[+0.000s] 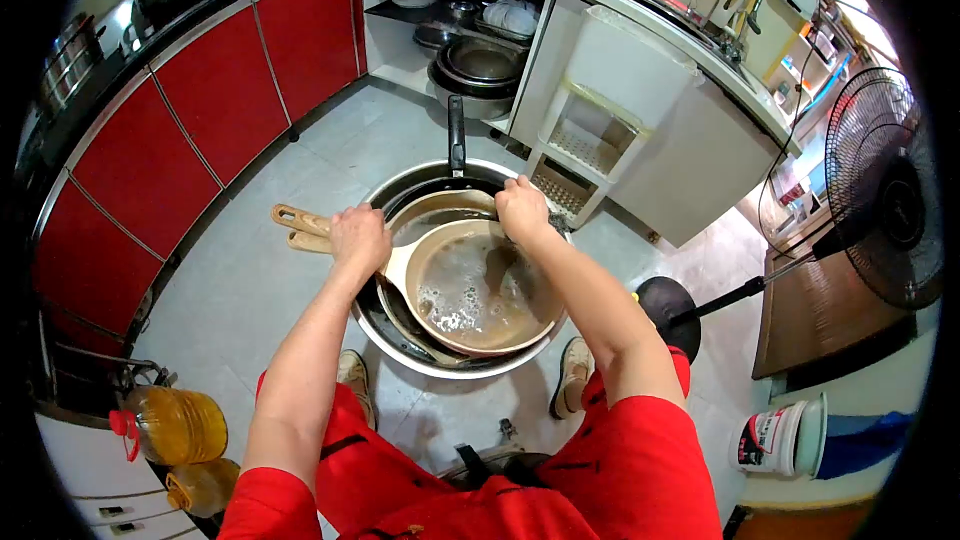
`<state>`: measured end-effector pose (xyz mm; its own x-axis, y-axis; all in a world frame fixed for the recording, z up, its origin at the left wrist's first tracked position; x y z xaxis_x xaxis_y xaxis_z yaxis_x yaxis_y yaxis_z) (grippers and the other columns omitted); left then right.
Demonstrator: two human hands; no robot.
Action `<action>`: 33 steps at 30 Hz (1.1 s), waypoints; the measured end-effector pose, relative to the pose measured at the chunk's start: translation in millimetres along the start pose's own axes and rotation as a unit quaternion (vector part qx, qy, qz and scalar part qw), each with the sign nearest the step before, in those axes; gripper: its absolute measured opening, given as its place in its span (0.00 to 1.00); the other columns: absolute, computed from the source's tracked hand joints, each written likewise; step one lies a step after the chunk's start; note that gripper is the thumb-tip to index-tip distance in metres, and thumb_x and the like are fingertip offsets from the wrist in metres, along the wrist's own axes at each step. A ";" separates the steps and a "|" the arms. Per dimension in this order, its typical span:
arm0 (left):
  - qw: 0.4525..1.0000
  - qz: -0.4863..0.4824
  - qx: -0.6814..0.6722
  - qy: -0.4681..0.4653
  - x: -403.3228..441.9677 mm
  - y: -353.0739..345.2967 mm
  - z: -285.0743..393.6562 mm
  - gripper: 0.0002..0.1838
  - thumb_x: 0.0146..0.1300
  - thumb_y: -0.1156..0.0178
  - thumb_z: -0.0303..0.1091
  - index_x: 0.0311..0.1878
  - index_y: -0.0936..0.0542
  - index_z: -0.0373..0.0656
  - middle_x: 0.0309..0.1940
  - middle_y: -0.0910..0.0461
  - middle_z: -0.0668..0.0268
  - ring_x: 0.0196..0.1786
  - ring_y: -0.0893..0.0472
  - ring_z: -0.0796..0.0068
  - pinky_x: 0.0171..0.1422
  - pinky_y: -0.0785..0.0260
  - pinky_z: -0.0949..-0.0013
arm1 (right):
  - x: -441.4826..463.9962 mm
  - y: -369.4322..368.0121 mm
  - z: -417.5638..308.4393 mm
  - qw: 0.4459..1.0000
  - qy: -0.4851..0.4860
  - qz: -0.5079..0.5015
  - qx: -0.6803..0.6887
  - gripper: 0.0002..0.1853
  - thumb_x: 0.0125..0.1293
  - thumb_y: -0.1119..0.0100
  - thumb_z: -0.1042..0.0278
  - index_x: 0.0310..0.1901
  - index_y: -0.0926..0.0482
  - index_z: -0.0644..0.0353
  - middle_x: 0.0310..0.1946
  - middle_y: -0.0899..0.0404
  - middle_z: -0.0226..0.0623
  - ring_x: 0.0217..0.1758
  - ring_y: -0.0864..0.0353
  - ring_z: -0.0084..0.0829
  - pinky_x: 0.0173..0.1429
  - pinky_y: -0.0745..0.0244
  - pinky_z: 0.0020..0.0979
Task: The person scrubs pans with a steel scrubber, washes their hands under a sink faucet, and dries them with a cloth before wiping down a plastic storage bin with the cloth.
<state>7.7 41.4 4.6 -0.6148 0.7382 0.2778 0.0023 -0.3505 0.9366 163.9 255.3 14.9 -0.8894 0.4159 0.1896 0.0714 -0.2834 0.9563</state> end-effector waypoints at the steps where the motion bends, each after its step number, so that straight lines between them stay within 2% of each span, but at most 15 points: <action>1: 1.000 0.001 0.001 0.000 0.0 -0.9 0.2 0.09 0.52 0.39 0.35 0.34 0.15 0.43 0.38 0.19 0.59 0.46 0.21 0.60 0.51 0.34 0.55 | 3.5 1.0 -2.0 0.999 0.003 0.029 0.017 0.07 0.51 0.43 0.73 0.31 0.15 0.59 0.40 0.21 0.41 0.49 0.24 0.40 0.51 0.24 0.37; 3: 1.000 0.003 0.015 0.001 -0.3 -2.5 0.7 0.09 0.52 0.39 0.35 0.34 0.16 0.43 0.38 0.19 0.59 0.46 0.21 0.60 0.51 0.33 0.56 | 19.6 -10.0 -8.9 0.993 0.020 0.110 0.042 0.06 0.52 0.43 0.73 0.30 0.16 0.60 0.38 0.22 0.41 0.48 0.25 0.42 0.48 0.24 0.38; 7: 1.000 -0.018 0.001 0.011 -2.6 5.4 3.8 0.08 0.53 0.42 0.30 0.34 0.15 0.43 0.39 0.19 0.61 0.47 0.21 0.61 0.54 0.35 0.57 | 51.9 -10.9 -28.4 0.974 0.064 0.193 0.096 0.04 0.52 0.44 0.72 0.26 0.21 0.61 0.35 0.25 0.40 0.46 0.27 0.43 0.45 0.24 0.40; 8: 1.000 -0.019 0.002 0.013 -2.9 6.1 3.4 0.08 0.53 0.42 0.30 0.34 0.15 0.43 0.39 0.19 0.61 0.47 0.21 0.61 0.54 0.35 0.57 | 51.5 -12.2 -25.2 0.974 0.065 0.192 0.097 0.04 0.52 0.44 0.72 0.26 0.21 0.61 0.35 0.25 0.40 0.46 0.27 0.43 0.45 0.24 0.40; 10: 1.000 -0.008 -0.010 0.004 -4.2 5.0 2.0 0.08 0.53 0.42 0.30 0.34 0.15 0.43 0.39 0.19 0.61 0.47 0.22 0.61 0.54 0.35 0.57 | 41.9 -12.2 -12.0 0.972 0.126 0.181 0.086 0.04 0.52 0.42 0.71 0.26 0.21 0.61 0.36 0.25 0.38 0.48 0.28 0.41 0.46 0.24 0.39; 12: 1.000 -0.006 -0.016 0.006 -1.7 -1.2 -1.1 0.08 0.52 0.41 0.31 0.34 0.16 0.42 0.38 0.19 0.60 0.47 0.21 0.59 0.54 0.34 0.56 | 22.2 -13.1 7.1 0.978 0.140 0.135 0.072 0.05 0.52 0.42 0.70 0.27 0.20 0.60 0.37 0.26 0.37 0.49 0.29 0.41 0.49 0.25 0.35; 17: 1.000 -0.003 -0.024 0.009 -2.2 -1.0 1.1 0.08 0.51 0.40 0.31 0.34 0.16 0.41 0.39 0.19 0.58 0.47 0.21 0.58 0.53 0.34 0.54 | -4.8 -10.6 23.2 0.991 0.112 0.075 0.024 0.05 0.52 0.42 0.70 0.29 0.19 0.61 0.38 0.25 0.39 0.48 0.29 0.42 0.49 0.25 0.37; 18: 1.000 0.001 -0.024 0.005 -2.9 0.0 1.7 0.08 0.51 0.40 0.31 0.33 0.17 0.40 0.38 0.19 0.58 0.47 0.21 0.57 0.53 0.33 0.54 | -0.2 -14.3 19.0 0.991 0.111 0.075 0.027 0.05 0.52 0.42 0.70 0.29 0.19 0.61 0.38 0.25 0.39 0.48 0.29 0.42 0.49 0.25 0.37; 20: 1.000 0.005 -0.019 0.002 -3.0 3.6 3.8 0.08 0.51 0.40 0.31 0.33 0.17 0.40 0.38 0.19 0.58 0.46 0.21 0.57 0.52 0.33 0.54 | 22.5 -19.8 3.3 0.984 0.093 0.145 0.055 0.05 0.53 0.43 0.71 0.30 0.20 0.62 0.37 0.25 0.40 0.48 0.28 0.43 0.49 0.25 0.38; 22: 1.000 -0.024 0.005 0.012 -4.2 4.5 5.9 0.08 0.53 0.42 0.29 0.35 0.16 0.43 0.40 0.20 0.61 0.49 0.22 0.61 0.54 0.34 0.57 | 45.0 -19.9 -22.2 0.977 0.074 0.183 0.086 0.03 0.55 0.42 0.71 0.30 0.22 0.60 0.38 0.26 0.39 0.45 0.28 0.43 0.46 0.25 0.39; 24: 1.000 -0.025 0.005 0.014 -3.3 4.4 4.9 0.08 0.53 0.42 0.29 0.35 0.16 0.42 0.40 0.20 0.62 0.49 0.22 0.61 0.54 0.34 0.58 | 57.1 -19.3 -40.6 0.960 0.106 0.218 0.142 0.04 0.54 0.41 0.69 0.29 0.22 0.60 0.37 0.26 0.37 0.45 0.29 0.43 0.45 0.25 0.39; 29: 0.999 -0.030 -0.018 0.015 -4.7 4.1 3.8 0.07 0.51 0.41 0.28 0.34 0.16 0.42 0.39 0.20 0.62 0.49 0.22 0.62 0.53 0.33 0.58 | 19.2 -23.0 6.8 0.966 0.153 0.175 0.114 0.05 0.53 0.38 0.69 0.29 0.22 0.60 0.35 0.27 0.37 0.43 0.28 0.42 0.44 0.25 0.39; 31: 1.000 0.010 -0.024 -0.010 -3.9 1.1 1.7 0.07 0.52 0.39 0.32 0.31 0.18 0.39 0.36 0.20 0.57 0.45 0.21 0.57 0.51 0.31 0.55 | -6.3 -20.4 23.7 0.974 0.115 0.145 0.130 0.06 0.53 0.37 0.68 0.30 0.21 0.60 0.35 0.26 0.37 0.42 0.27 0.42 0.45 0.26 0.41; 33: 1.000 0.009 -0.028 -0.008 -3.0 -1.3 2.9 0.07 0.51 0.39 0.32 0.31 0.18 0.39 0.36 0.20 0.58 0.45 0.21 0.57 0.50 0.31 0.55 | -10.4 -21.4 26.7 0.980 0.093 0.118 0.132 0.06 0.53 0.37 0.68 0.30 0.21 0.60 0.35 0.25 0.38 0.43 0.27 0.43 0.46 0.26 0.41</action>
<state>11.8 41.3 3.2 -0.6019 0.7409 0.2980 -0.0318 -0.3951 0.9181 183.6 280.1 -1.6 -0.8992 0.1934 0.3925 0.3778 -0.1092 0.9194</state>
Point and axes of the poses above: each hand's wrist, its own x-axis towards the middle knuckle, its own y-axis out of the back of the hand, z = x × y, the point moved 2 cm from there along x, towards the middle knuckle
